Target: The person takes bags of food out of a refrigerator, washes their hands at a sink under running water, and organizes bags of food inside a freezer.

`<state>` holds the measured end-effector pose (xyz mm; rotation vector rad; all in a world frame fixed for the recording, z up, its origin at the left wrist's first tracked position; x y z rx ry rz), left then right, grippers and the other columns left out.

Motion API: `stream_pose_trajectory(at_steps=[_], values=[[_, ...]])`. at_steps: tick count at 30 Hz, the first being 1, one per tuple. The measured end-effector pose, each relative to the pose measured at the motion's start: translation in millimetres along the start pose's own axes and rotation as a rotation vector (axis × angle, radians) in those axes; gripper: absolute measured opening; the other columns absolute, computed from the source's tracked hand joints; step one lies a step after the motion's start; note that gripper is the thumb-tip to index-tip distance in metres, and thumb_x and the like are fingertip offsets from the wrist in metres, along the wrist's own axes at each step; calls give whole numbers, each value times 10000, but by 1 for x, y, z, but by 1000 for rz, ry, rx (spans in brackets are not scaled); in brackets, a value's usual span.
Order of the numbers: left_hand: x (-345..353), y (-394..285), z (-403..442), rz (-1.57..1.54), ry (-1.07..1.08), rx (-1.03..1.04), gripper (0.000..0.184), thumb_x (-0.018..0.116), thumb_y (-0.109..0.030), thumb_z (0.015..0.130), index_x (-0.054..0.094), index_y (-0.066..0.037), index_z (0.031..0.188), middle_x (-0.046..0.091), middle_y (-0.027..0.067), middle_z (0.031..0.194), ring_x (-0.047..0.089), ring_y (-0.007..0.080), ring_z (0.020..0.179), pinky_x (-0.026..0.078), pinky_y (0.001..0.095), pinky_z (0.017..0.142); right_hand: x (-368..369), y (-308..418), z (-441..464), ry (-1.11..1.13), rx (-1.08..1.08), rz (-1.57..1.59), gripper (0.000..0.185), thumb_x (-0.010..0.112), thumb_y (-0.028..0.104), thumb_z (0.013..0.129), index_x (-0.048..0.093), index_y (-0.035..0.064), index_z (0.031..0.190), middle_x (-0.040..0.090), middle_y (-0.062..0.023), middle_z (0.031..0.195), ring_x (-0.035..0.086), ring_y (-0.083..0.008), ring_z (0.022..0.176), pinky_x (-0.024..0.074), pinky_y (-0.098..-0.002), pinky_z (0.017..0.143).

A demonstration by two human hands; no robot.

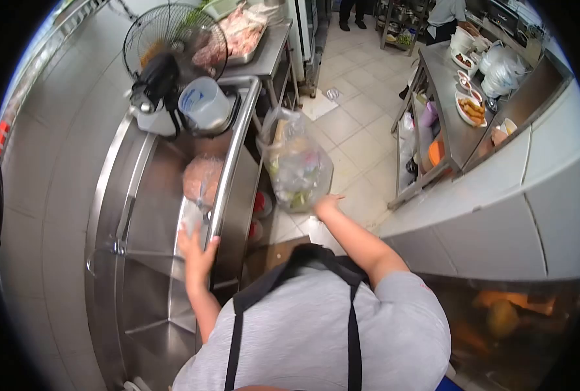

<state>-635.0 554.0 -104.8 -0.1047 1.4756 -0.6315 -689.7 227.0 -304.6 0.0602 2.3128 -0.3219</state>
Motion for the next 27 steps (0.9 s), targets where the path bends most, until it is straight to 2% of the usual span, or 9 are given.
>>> stream_pose_trajectory(at_steps=[3, 6, 9, 12, 17, 19, 22, 23, 27], values=[[45, -71, 50, -15, 157, 97, 620, 642, -358, 742, 435, -60, 1244, 169, 230, 1387, 112, 394, 1284, 174, 457, 1031, 59, -57, 52, 13, -335, 853, 477, 621, 397, 741, 582, 69, 1085, 623, -129, 988, 585, -252, 934, 445, -413, 805], [92, -111, 94, 47, 344, 126, 633, 632, -392, 744, 433, -66, 1249, 206, 233, 1375, 124, 388, 1288, 183, 438, 1033, 83, -133, 94, 237, -11, 842, 440, 578, 410, 747, 639, 22, 945, 626, -157, 944, 601, -266, 878, 458, -383, 778], [137, -144, 140, 87, 559, 138, 634, 630, -418, 737, 455, -60, 1230, 277, 217, 1352, 181, 370, 1280, 219, 422, 1027, 82, -209, 155, -53, 54, 544, 363, 611, 353, 743, 630, 44, 933, 636, -141, 909, 599, -273, 850, 464, -393, 735], [187, -175, 205, 72, 647, 180, 644, 601, -435, 750, 435, -57, 1244, 350, 186, 1317, 264, 344, 1248, 248, 403, 1013, 69, -276, 180, 159, 113, 902, 351, 603, 323, 743, 619, 35, 942, 631, -152, 902, 589, -303, 870, 454, -396, 770], [237, -254, 339, 90, 694, 204, 617, 580, -425, 770, 446, -16, 1213, 467, 204, 1189, 428, 352, 1112, 360, 391, 933, 95, -400, 219, -464, 187, 1052, 305, 584, 300, 768, 622, 50, 940, 637, -121, 831, 600, -252, 692, 479, -376, 610], [240, -295, 388, 28, 638, 263, 609, 577, -415, 777, 445, -11, 1212, 472, 206, 1184, 437, 354, 1103, 364, 395, 927, 128, -419, 204, -182, 372, 1415, 256, 577, 300, 746, 644, 122, 916, 629, -144, 858, 594, -301, 796, 462, -390, 709], [261, -355, 452, 41, 627, 425, 593, 582, -390, 780, 442, -8, 1212, 489, 209, 1150, 465, 349, 1067, 388, 401, 896, 199, -422, 223, -184, -5, 522, 248, 515, 305, 793, 642, 125, 905, 630, -114, 778, 587, -247, 641, 473, -381, 583], [266, -376, 467, 78, 632, 465, 593, 582, -388, 779, 441, -7, 1211, 495, 211, 1140, 472, 347, 1060, 391, 400, 892, 326, -426, 294, -242, 154, 728, 243, 523, 293, 790, 632, 98, 886, 603, -105, 702, 555, -206, 542, 458, -379, 490], [290, -458, 509, 100, 702, 611, 611, 586, -396, 776, 438, 10, 1207, 494, 221, 1142, 469, 351, 1066, 385, 381, 897, 270, -446, 213, 203, 928, 1889, 239, 560, 276, 766, 638, 53, 799, 601, -125, 683, 545, -195, 494, 442, -355, 452]])
Point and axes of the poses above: each hand's wrist, its own z-axis towards the middle knuckle, its own x-axis out of the palm, y = z × x, the point moved 7 cm from there along z, towards the middle knuckle
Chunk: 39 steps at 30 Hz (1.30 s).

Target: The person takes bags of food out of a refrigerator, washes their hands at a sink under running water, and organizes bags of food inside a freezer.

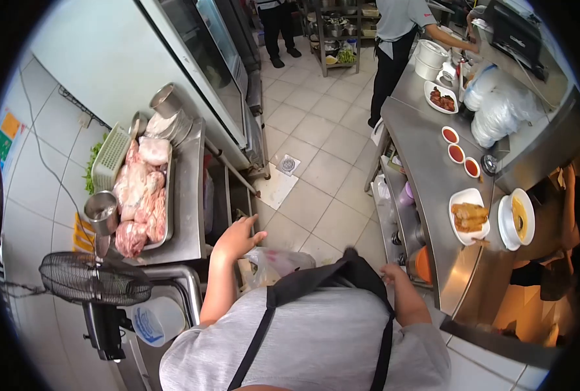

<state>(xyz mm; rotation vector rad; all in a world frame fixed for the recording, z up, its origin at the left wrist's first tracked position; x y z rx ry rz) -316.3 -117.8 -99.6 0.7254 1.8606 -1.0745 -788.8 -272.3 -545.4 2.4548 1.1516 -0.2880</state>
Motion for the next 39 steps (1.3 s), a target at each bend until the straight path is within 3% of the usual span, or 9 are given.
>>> stream_pose_trajectory(at_steps=[3, 5, 7, 10, 17, 25, 29, 33, 39], values=[[-8, -27, 56, -35, 46, 91, 605, 575, -399, 783, 436, 10, 1206, 499, 212, 1142, 451, 339, 1095, 371, 375, 915, 4, 75, 58, 31, -218, -142, 283, 548, 320, 769, 634, 51, 776, 593, -132, 662, 534, -205, 472, 429, -355, 434], [-14, -35, 100, -43, 46, 112, 603, 575, -401, 783, 438, 7, 1205, 494, 213, 1154, 440, 337, 1112, 362, 372, 926, 19, 162, 97, 82, -374, -776, 321, 487, 331, 800, 628, 42, 792, 598, -138, 680, 553, -229, 507, 447, -390, 502], [-20, -39, 142, -39, 25, 102, 605, 576, -405, 781, 439, 4, 1205, 486, 216, 1169, 429, 334, 1129, 353, 369, 937, 33, 274, 95, -84, -1332, -683, 360, 408, 312, 817, 640, 40, 771, 627, -162, 753, 603, -324, 728, 446, -425, 719], [-35, -35, 203, -44, 16, -47, 602, 578, -404, 783, 441, 5, 1205, 478, 213, 1190, 442, 332, 1123, 357, 364, 936, 27, 421, -17, 92, -965, -733, 331, 470, 310, 743, 643, 33, 799, 603, -199, 835, 581, -359, 809, 446, -433, 719], [-63, 16, 280, -185, -113, -273, 583, 599, -356, 782, 441, 5, 1212, 509, 207, 1158, 498, 314, 1074, 399, 352, 884, 68, 626, 8, 264, -1098, -1120, 322, 525, 323, 763, 638, 36, 857, 621, -159, 817, 577, -335, 751, 445, -398, 687], [-51, 166, 324, -211, 40, -826, 614, 620, -389, 736, 471, -1, 1188, 552, 210, 1096, 526, 318, 1039, 411, 372, 869, 34, 816, 48, 320, -1055, -806, 361, 519, 351, 783, 635, 17, 859, 609, -195, 857, 578, -333, 828, 437, -402, 736], [-134, 167, 422, -247, -105, -801, 595, 608, -381, 747, 474, 0, 1184, 549, 212, 1097, 524, 312, 1044, 410, 367, 877, -36, 835, 186, -6, -801, -744, 356, 489, 312, 810, 625, -5, 900, 603, -213, 902, 567, -337, 883, 432, -400, 788], [-168, 193, 564, -168, -250, -472, 553, 589, -374, 760, 489, 37, 1117, 539, 238, 1074, 499, 349, 1033, 393, 403, 874, -126, 786, 241, 33, -467, -836, 284, 498, 251, 801, 639, 22, 891, 604, -191, 920, 570, -334, 866, 437, -395, 772], [-216, 105, 750, -137, 47, -118, 588, 553, -400, 798, 434, -1, 1213, 471, 202, 1204, 442, 318, 1128, 352, 372, 937, -204, 757, 279, 51, -99, -338, 275, 502, 248, 802, 636, 23, 886, 603, -182, 894, 571, -321, 832, 439, -389, 736]])
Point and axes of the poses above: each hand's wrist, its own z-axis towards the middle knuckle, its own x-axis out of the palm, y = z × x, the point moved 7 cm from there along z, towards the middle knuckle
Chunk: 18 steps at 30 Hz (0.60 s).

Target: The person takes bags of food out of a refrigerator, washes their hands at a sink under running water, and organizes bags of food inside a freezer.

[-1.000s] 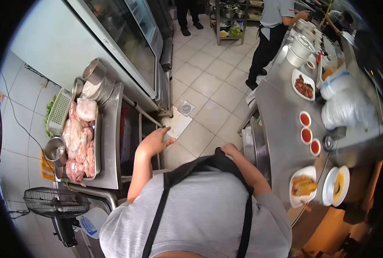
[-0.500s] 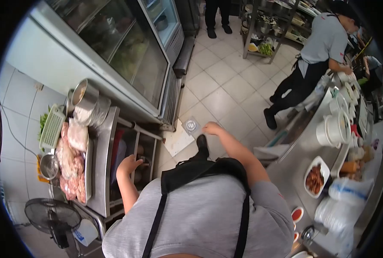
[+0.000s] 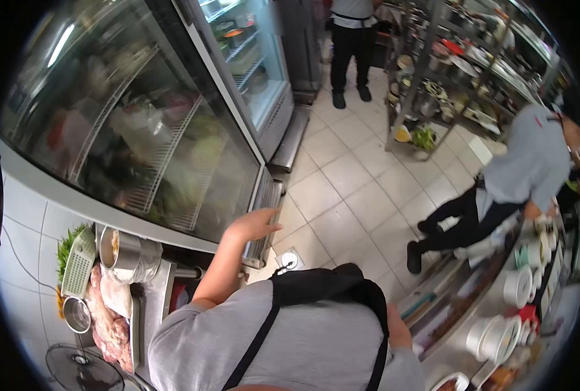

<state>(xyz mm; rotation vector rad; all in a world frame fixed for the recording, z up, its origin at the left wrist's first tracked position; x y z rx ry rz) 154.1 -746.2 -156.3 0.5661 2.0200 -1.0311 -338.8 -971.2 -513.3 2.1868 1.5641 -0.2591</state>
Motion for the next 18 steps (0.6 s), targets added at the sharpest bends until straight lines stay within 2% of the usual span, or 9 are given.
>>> stream_pose_trajectory(at_steps=[2, 5, 9, 10, 12, 13, 16, 18], values=[[-18, -32, 37, -39, 17, 53, 580, 553, -393, 800, 430, -10, 1217, 466, 194, 1213, 442, 317, 1125, 353, 372, 935, -13, 18, 26, 25, 20, 45, 272, 504, 247, 802, 635, 24, 885, 602, -179, 885, 571, -316, 820, 439, -387, 724], [-36, -46, 88, -26, -34, 49, 574, 553, -386, 803, 426, -15, 1221, 463, 187, 1220, 435, 316, 1131, 356, 376, 932, -42, 82, 72, 65, -25, 23, 267, 506, 245, 802, 633, 24, 883, 602, -175, 872, 572, -310, 803, 440, -384, 705], [-45, -26, 109, -64, -99, -276, 538, 549, -363, 807, 439, -33, 1218, 491, 172, 1187, 450, 311, 1111, 369, 392, 915, -101, 251, 130, 126, -220, -186, 261, 509, 243, 803, 631, 25, 880, 601, -169, 855, 573, -301, 779, 440, -380, 681], [-36, -7, 115, -39, -208, -273, 479, 556, -373, 790, 497, -54, 1143, 552, 167, 1085, 532, 327, 990, 436, 415, 823, -114, 300, 140, 131, -276, -242, 260, 510, 243, 803, 630, 26, 879, 601, -168, 850, 573, -299, 774, 441, -379, 675], [-37, 3, 100, -110, -265, -420, 462, 552, -382, 788, 519, -57, 1116, 562, 171, 1067, 533, 328, 988, 434, 415, 828, -131, 402, 154, 139, -394, -341, 257, 511, 241, 803, 629, 26, 878, 600, -165, 842, 573, -295, 762, 441, -378, 663], [-36, 7, 90, -139, -291, -491, 455, 550, -386, 787, 530, -59, 1102, 567, 173, 1058, 534, 329, 987, 433, 415, 831, -133, 451, 158, 140, -453, -383, 255, 512, 241, 803, 628, 26, 877, 600, -163, 837, 573, -293, 756, 441, -377, 657], [-3, 32, 60, -260, -174, -773, 535, 531, -388, 798, 458, -55, 1211, 493, 168, 1192, 468, 322, 1092, 379, 392, 907, -114, 579, 157, 170, -606, -481, 251, 514, 239, 803, 627, 27, 875, 600, -159, 824, 574, -286, 739, 442, -374, 639], [36, 51, 38, -317, -303, -866, 492, 551, -399, 771, 524, -50, 1117, 544, 180, 1098, 512, 329, 1023, 415, 403, 855, -84, 642, 148, 209, -681, -540, 248, 515, 238, 804, 626, 28, 873, 599, -156, 815, 574, -282, 727, 442, -372, 626]])
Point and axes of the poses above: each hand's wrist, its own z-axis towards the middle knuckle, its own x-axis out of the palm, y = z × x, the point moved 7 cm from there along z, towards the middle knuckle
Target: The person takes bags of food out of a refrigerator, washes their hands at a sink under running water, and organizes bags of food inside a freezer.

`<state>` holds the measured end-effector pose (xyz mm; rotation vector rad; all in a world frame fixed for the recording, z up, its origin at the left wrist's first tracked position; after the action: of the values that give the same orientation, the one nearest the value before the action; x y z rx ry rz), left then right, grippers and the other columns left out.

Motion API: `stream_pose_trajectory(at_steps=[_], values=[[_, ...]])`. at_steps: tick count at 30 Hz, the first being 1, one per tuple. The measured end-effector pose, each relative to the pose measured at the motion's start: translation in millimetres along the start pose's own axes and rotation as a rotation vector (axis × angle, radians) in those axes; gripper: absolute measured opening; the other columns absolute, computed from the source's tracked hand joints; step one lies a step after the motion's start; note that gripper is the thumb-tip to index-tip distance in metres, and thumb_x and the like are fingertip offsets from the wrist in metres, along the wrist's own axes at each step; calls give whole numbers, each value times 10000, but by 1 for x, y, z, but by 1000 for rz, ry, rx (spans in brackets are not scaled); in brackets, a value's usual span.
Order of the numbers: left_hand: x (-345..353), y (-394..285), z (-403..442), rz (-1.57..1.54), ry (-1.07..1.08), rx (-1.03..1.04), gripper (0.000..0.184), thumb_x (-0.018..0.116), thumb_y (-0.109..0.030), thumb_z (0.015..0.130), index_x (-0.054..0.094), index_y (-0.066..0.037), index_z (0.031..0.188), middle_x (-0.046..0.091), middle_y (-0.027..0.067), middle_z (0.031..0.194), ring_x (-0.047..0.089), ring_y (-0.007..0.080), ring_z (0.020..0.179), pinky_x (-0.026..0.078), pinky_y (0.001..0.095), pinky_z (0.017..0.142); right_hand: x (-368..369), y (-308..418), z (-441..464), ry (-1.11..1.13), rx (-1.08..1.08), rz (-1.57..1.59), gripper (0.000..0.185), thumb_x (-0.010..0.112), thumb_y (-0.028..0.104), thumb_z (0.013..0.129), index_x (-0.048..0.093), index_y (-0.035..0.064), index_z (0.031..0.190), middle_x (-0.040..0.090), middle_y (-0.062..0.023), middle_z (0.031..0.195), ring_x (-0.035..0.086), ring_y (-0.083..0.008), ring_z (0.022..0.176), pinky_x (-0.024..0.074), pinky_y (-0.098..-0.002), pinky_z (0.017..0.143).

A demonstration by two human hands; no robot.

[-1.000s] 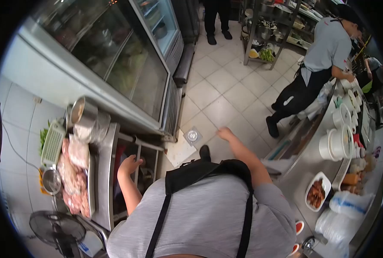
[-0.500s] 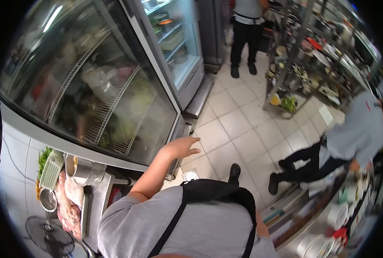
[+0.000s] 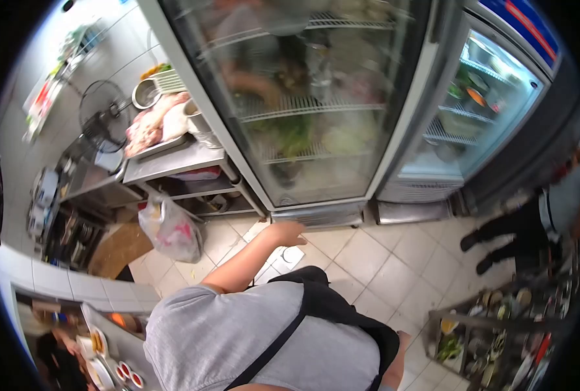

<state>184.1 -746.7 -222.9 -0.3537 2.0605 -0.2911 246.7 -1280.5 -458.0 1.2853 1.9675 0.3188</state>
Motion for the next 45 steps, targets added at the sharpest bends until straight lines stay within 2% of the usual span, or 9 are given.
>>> stream_pose_trajectory(at_steps=[4, 11, 17, 25, 28, 33, 37, 41, 45], values=[[-4, 32, -42, -130, 0, -237, 507, 555, -411, 743, 562, -36, 1083, 563, 193, 1072, 534, 329, 993, 432, 400, 832, 26, 86, 45, 135, -134, -97, 242, 518, 236, 804, 623, 29, 871, 598, -151, 798, 575, -273, 704, 443, -368, 602], [-5, 70, -4, -197, -99, -421, 602, 548, -500, 744, 550, -7, 1090, 562, 203, 1073, 527, 338, 1014, 411, 393, 869, 90, 122, 56, 385, -185, -241, 232, 523, 232, 805, 620, 30, 866, 597, -141, 767, 576, -258, 663, 444, -361, 560], [-40, 29, 86, -154, -117, -215, 649, 530, -480, 760, 450, -23, 1214, 510, 198, 1164, 473, 340, 1094, 374, 377, 915, 58, 116, 92, 348, -99, -249, 223, 528, 229, 806, 616, 32, 861, 596, -132, 741, 577, -245, 628, 446, -356, 523], [-113, -67, 119, -200, -232, -84, 533, 532, -414, 779, 507, -25, 1143, 514, 197, 1153, 484, 331, 1073, 384, 392, 898, -12, 81, 143, 243, 97, -169, 212, 533, 224, 807, 612, 34, 856, 594, -121, 706, 579, -228, 582, 447, -348, 475], [-91, -59, 136, -232, -255, -93, 571, 534, -427, 773, 486, -9, 1158, 507, 208, 1158, 483, 343, 1071, 386, 396, 895, -27, 68, 166, 241, 118, -116, 208, 536, 223, 807, 610, 35, 853, 594, -116, 693, 579, -222, 565, 448, -345, 456], [-82, -68, 143, -190, -53, -331, 649, 539, -448, 762, 445, 24, 1196, 475, 225, 1192, 448, 341, 1118, 355, 380, 935, -38, 32, 276, 246, 117, 29, 201, 539, 220, 808, 608, 36, 850, 593, -109, 671, 580, -211, 536, 449, -340, 426], [-101, -109, 178, -179, -51, -347, 632, 532, -443, 774, 447, 16, 1199, 460, 220, 1213, 429, 333, 1140, 342, 370, 948, -86, 162, 256, 198, -164, -280, 272, 544, 274, 805, 593, 8, 833, 604, -120, 689, 587, -224, 548, 448, -350, 419], [-112, -160, 222, -232, -164, -137, 603, 533, -424, 788, 448, 4, 1204, 455, 207, 1224, 422, 326, 1149, 338, 367, 953, -99, 174, 277, 221, 57, -118, 261, 535, 232, 803, 582, 11, 934, 613, -150, 877, 611, -241, 704, 499, -388, 546], [-135, -205, 247, -318, -115, 3, 580, 538, -401, 801, 444, -1, 1210, 459, 200, 1223, 425, 326, 1146, 337, 365, 953, -114, 206, 275, 195, 13, 21, 296, 537, 251, 793, 579, 18, 971, 594, -146, 903, 605, -246, 712, 492, -369, 570]])
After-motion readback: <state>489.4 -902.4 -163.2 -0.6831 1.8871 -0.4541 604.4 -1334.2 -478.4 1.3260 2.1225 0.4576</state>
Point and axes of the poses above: each hand's wrist, its own z-axis towards the middle knuckle, its own x-axis out of the palm, y = z × x, the point moved 7 cm from there along z, towards the middle knuckle
